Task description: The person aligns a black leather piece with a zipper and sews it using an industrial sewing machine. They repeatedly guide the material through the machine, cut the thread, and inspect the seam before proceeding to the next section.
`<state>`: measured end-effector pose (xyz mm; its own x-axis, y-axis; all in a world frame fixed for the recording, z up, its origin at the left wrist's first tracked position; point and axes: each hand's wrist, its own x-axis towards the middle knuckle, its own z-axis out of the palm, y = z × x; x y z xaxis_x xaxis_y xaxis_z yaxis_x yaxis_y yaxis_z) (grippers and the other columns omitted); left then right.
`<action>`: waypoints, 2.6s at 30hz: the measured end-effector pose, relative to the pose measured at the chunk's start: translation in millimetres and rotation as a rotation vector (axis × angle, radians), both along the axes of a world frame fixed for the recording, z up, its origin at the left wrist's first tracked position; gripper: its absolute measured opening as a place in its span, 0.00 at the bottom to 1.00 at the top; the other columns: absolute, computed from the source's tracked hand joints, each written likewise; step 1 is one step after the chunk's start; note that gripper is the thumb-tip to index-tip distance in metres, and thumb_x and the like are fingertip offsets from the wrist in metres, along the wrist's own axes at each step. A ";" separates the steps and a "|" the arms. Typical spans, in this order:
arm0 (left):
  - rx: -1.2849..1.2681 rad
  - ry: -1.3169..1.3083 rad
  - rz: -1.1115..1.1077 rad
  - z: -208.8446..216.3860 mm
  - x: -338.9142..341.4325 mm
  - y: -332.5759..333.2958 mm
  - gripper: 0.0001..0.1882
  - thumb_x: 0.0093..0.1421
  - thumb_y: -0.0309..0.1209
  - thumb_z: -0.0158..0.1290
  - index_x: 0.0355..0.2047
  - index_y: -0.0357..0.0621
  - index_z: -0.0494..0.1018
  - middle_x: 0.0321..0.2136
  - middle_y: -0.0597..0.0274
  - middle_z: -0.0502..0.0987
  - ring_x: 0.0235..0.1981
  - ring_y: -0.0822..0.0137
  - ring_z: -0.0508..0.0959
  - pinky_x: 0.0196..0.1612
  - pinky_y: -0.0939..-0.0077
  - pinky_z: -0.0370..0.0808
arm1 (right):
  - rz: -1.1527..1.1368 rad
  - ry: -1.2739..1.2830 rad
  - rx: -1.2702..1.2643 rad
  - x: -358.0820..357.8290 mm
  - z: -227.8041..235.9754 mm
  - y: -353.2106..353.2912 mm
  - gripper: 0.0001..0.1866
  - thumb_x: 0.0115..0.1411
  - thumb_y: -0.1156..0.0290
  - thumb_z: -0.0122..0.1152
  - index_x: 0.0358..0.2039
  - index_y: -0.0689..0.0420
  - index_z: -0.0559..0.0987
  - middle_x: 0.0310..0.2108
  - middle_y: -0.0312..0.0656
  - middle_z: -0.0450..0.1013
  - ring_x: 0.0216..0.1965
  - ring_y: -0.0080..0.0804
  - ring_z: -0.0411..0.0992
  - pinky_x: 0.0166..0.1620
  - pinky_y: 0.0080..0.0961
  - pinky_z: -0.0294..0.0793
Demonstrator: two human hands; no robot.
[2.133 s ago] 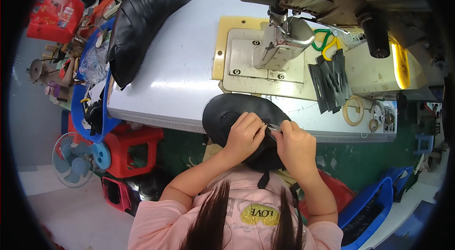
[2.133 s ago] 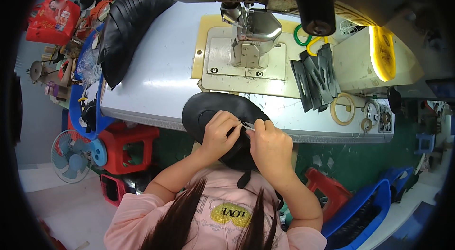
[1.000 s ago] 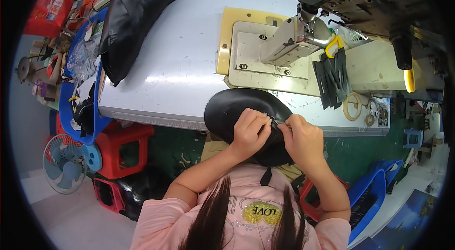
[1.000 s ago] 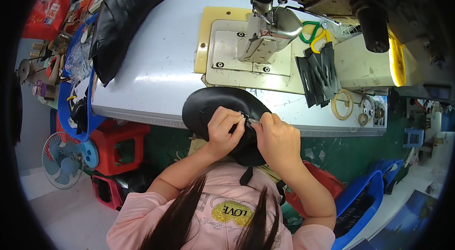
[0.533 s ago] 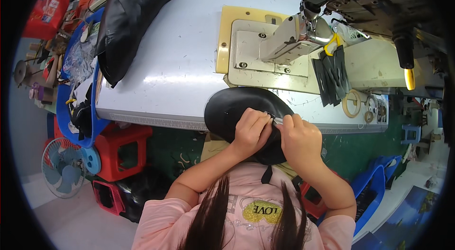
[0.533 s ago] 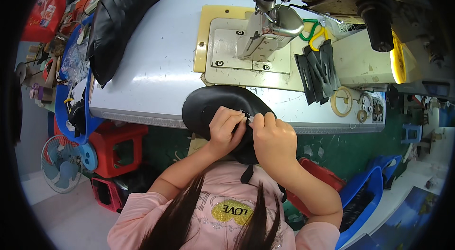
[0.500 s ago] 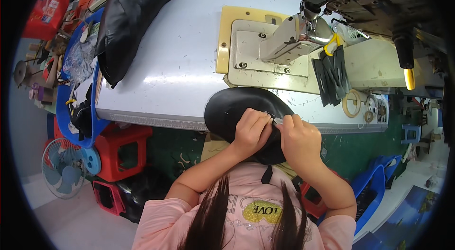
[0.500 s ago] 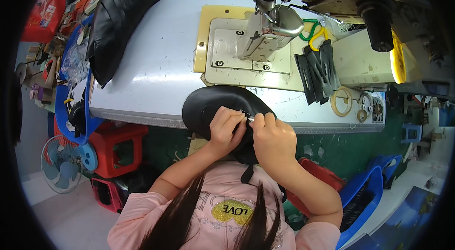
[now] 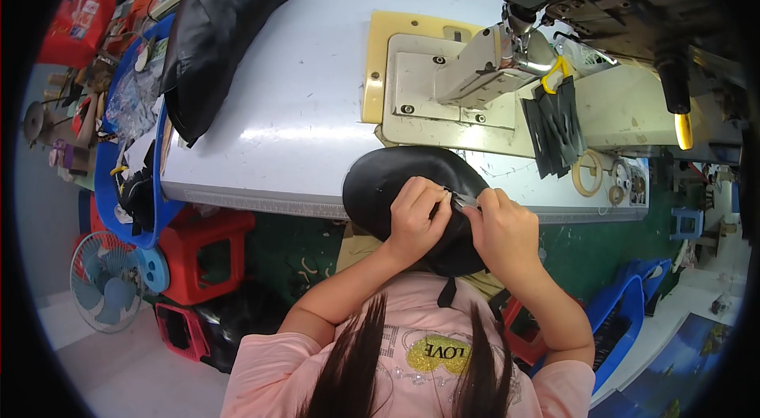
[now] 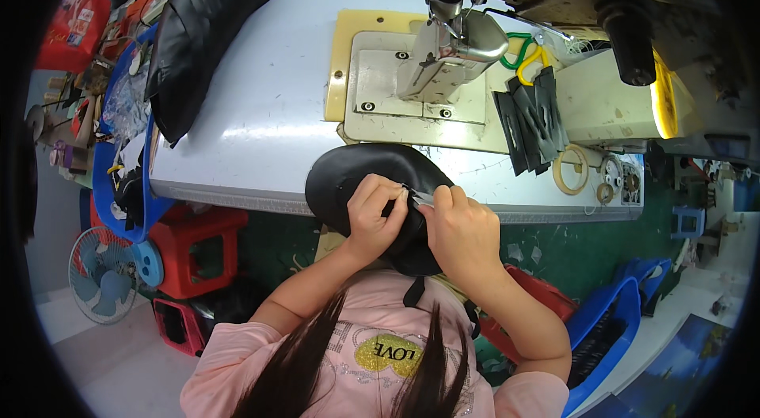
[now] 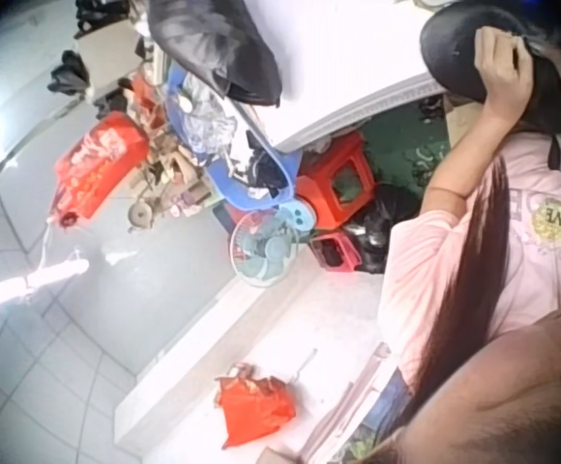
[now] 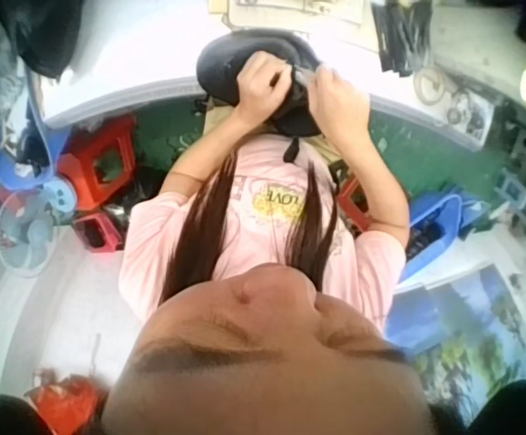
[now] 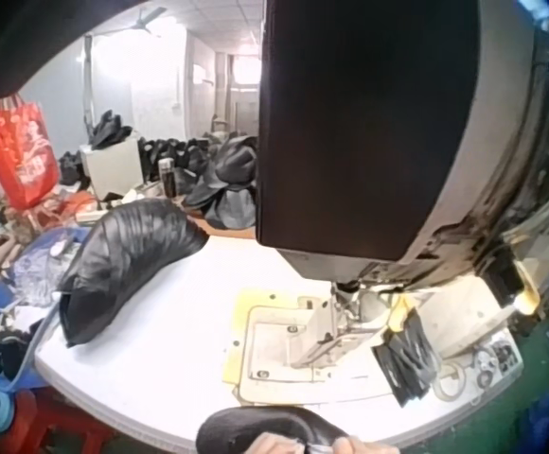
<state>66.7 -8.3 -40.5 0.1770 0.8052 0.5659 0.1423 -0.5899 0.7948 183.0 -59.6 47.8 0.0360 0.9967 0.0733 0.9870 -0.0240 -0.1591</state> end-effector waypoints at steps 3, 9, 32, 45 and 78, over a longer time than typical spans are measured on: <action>0.013 0.016 -0.004 0.1 -0.6 -0.2 0.05 0.42 0.16 0.53 0.19 0.35 0.68 0.20 0.55 0.70 0.21 0.61 0.71 0.24 0.74 0.69 | 0.021 -0.033 0.011 -2.7 2.4 1.0 0.12 0.48 0.67 0.58 0.20 0.57 0.65 0.17 0.40 0.64 0.17 0.35 0.69 0.20 0.28 0.66; 0.082 0.032 -0.006 -1.7 -0.3 -0.9 0.06 0.41 0.15 0.53 0.21 0.35 0.68 0.21 0.55 0.70 0.21 0.60 0.70 0.23 0.74 0.68 | 0.055 -0.117 0.011 -8.2 2.6 3.2 0.11 0.48 0.67 0.58 0.20 0.56 0.65 0.17 0.39 0.63 0.17 0.32 0.68 0.20 0.25 0.66; -0.084 -0.069 0.017 -1.3 -2.6 -3.1 0.03 0.45 0.16 0.51 0.20 0.35 0.69 0.20 0.56 0.69 0.20 0.64 0.70 0.23 0.76 0.68 | 0.003 -0.028 0.036 -7.0 -0.3 -0.7 0.13 0.47 0.66 0.59 0.20 0.57 0.64 0.17 0.40 0.64 0.17 0.35 0.69 0.20 0.28 0.67; 0.063 -0.028 0.053 -7.9 -1.9 -3.8 0.04 0.44 0.16 0.52 0.21 0.35 0.69 0.21 0.55 0.70 0.20 0.63 0.70 0.22 0.76 0.67 | 0.081 -0.172 0.054 -11.5 -4.3 6.0 0.11 0.49 0.67 0.56 0.19 0.55 0.65 0.16 0.38 0.63 0.17 0.31 0.68 0.20 0.25 0.66; -0.143 -0.083 0.074 3.5 -7.4 -2.8 0.04 0.45 0.16 0.49 0.20 0.35 0.66 0.20 0.55 0.67 0.19 0.63 0.69 0.21 0.76 0.66 | 0.120 -0.048 0.033 -5.3 -1.4 7.9 0.11 0.49 0.67 0.57 0.20 0.56 0.65 0.17 0.38 0.64 0.18 0.33 0.69 0.21 0.26 0.67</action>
